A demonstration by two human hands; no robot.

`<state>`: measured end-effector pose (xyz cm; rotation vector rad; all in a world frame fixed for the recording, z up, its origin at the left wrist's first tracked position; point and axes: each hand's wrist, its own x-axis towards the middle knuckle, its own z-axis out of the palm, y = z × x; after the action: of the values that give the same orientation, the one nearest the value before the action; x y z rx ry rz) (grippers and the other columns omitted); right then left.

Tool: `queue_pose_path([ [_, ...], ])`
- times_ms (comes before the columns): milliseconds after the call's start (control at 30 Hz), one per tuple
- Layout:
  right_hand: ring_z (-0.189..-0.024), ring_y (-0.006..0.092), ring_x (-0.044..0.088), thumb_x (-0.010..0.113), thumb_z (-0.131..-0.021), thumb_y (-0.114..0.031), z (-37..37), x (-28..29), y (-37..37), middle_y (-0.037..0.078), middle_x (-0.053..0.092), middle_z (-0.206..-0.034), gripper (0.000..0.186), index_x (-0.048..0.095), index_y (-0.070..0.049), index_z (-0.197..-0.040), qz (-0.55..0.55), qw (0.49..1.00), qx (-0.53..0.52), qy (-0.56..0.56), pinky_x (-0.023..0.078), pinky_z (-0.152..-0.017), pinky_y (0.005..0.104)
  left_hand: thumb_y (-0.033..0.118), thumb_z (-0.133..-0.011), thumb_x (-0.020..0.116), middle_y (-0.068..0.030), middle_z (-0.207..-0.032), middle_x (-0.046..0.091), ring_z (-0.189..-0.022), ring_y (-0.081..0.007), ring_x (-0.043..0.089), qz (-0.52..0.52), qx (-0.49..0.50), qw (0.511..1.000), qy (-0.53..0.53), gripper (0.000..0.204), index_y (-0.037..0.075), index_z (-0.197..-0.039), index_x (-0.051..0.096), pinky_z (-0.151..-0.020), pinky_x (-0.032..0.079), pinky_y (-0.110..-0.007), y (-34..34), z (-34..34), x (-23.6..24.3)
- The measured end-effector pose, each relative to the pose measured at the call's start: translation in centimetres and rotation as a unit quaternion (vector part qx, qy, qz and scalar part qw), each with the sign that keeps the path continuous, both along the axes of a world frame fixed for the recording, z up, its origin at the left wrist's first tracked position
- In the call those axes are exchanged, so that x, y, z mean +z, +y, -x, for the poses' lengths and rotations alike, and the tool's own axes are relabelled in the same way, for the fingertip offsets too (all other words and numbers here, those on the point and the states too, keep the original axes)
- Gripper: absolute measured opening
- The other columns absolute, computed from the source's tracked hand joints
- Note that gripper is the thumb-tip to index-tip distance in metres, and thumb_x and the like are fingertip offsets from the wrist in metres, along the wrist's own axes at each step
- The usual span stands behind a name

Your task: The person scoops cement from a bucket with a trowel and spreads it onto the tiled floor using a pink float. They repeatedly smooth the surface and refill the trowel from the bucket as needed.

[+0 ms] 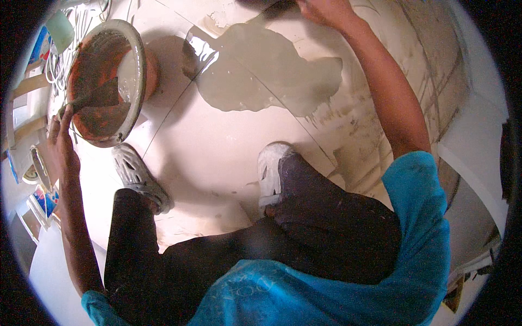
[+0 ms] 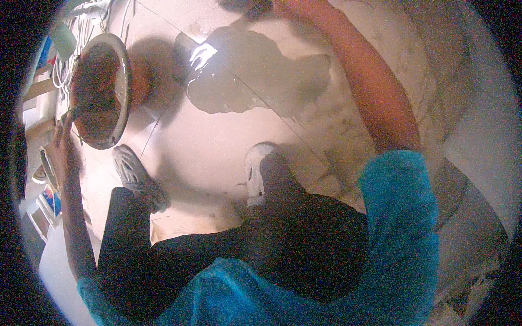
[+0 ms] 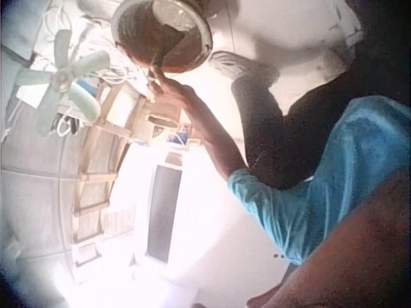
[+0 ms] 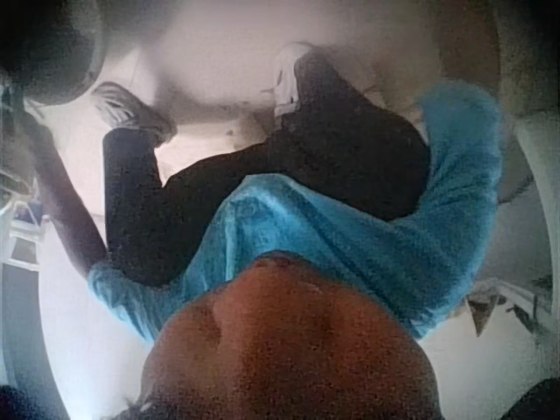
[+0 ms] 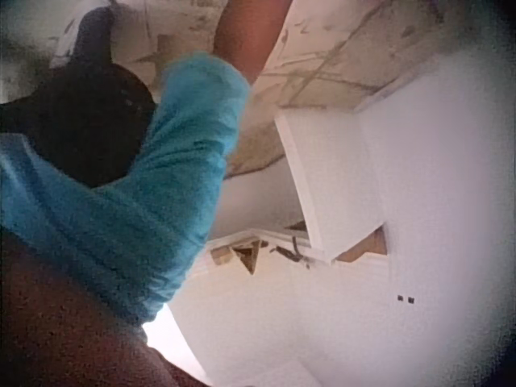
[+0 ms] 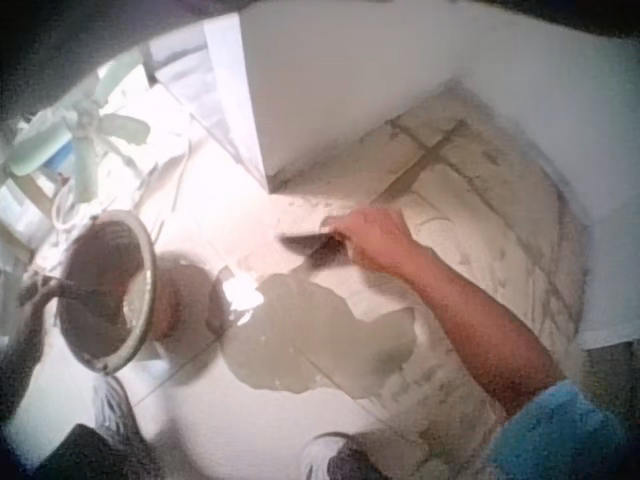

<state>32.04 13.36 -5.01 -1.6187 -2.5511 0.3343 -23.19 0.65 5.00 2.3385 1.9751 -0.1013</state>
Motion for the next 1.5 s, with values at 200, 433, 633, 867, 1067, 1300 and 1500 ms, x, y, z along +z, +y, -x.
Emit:
queue_pose_path([
  [200,-0.084,0.0244,0.065,0.064,-0.078,-0.008,-0.5,-0.2,-6.6,0.005,0.067,-0.097,0.046,0.063,-0.02,-0.122,-0.038,0.994,0.083,-0.063,0.053,-0.073,0.0413,0.007,-0.098,0.047,-0.0158,-0.135,0.055,-0.127,-0.0242,0.051,-0.014,0.018,0.998,0.054,0.04,0.024,-0.133,0.058,-0.105,0.038,-0.035,-0.3,-0.5,-1.3],
  [433,-0.089,0.0336,0.063,0.062,-0.079,-0.008,8.6,3.3,-18.8,0.015,0.065,-0.1,0.042,0.06,-0.009,-0.121,0.158,0.968,0.023,0.192,0.053,-0.079,0.0428,0.031,-0.096,0.056,-0.0167,-0.132,0.057,-0.13,-0.0241,0.047,0.008,0.166,0.963,-0.214,0.038,0.01,-0.127,0.062,-0.112,0.027,-0.036,0.2,-1.2,-1.8],
  [633,-0.081,0.0424,0.062,0.062,-0.081,-0.012,16.5,-2.9,-22.7,0.021,0.063,-0.091,0.028,0.06,-0.004,-0.108,0.278,0.9,0.025,0.335,0.05,-0.073,0.0495,0.036,-0.094,0.059,-0.0162,-0.13,0.058,-0.127,-0.0228,0.048,-0.012,0.186,0.952,-0.244,0.046,0.004,-0.127,0.062,-0.112,0.027,-0.036,1.3,-0.9,-1.8],
  [867,-0.086,0.0434,0.063,0.065,-0.081,-0.019,14.1,-2.9,-18.9,0.025,0.065,-0.093,0.038,0.06,-0.006,-0.117,0.243,0.916,-0.152,0.28,0.051,-0.076,0.0478,0.032,-0.092,0.063,-0.007,-0.113,0.066,-0.111,-0.015,0.055,-0.015,0.201,0.923,-0.327,0.037,0.003,-0.116,0.067,-0.104,0.034,-0.031,1.3,-2.6,-1.7],
  [1067,-0.089,0.0428,0.064,0.068,-0.081,-0.022,11.7,-3.7,-17.5,0.026,0.065,-0.093,0.044,0.059,0.0,-0.118,0.168,0.922,-0.248,0.247,0.051,-0.079,0.0461,0.034,-0.09,0.067,-0.0087,-0.115,0.066,-0.114,-0.0151,0.055,0.023,0.263,0.894,-0.363,0.043,0.004,-0.12,0.066,-0.105,0.034,-0.031,3.3,-1.2,-2.3],
  [1300,-0.082,0.0309,0.066,0.064,-0.088,-0.024,7.7,1.6,-14.1,0.019,0.068,-0.092,0.036,0.061,0.0,-0.115,0.183,0.964,-0.16,0.105,0.052,-0.08,0.04,0.033,-0.086,0.072,-0.0174,-0.12,0.064,-0.121,-0.0238,0.052,-0.003,0.224,0.938,-0.263,0.042,0.005,-0.116,0.068,-0.109,0.031,-0.036,5.7,1.9,-4.2],
  [1500,-0.094,0.0221,0.067,0.054,-0.096,-0.028,-3.8,3.7,-12.9,0.012,0.07,-0.105,0.033,0.063,-0.011,-0.122,0.03,0.94,-0.339,0.015,0.052,-0.083,0.0337,0.022,-0.086,0.073,-0.0057,-0.103,0.066,-0.1,-0.0153,0.057,0.156,0.169,0.916,-0.329,0.03,0.001,-0.108,0.068,-0.094,0.041,-0.032,8.8,2.8,-4.4],
])
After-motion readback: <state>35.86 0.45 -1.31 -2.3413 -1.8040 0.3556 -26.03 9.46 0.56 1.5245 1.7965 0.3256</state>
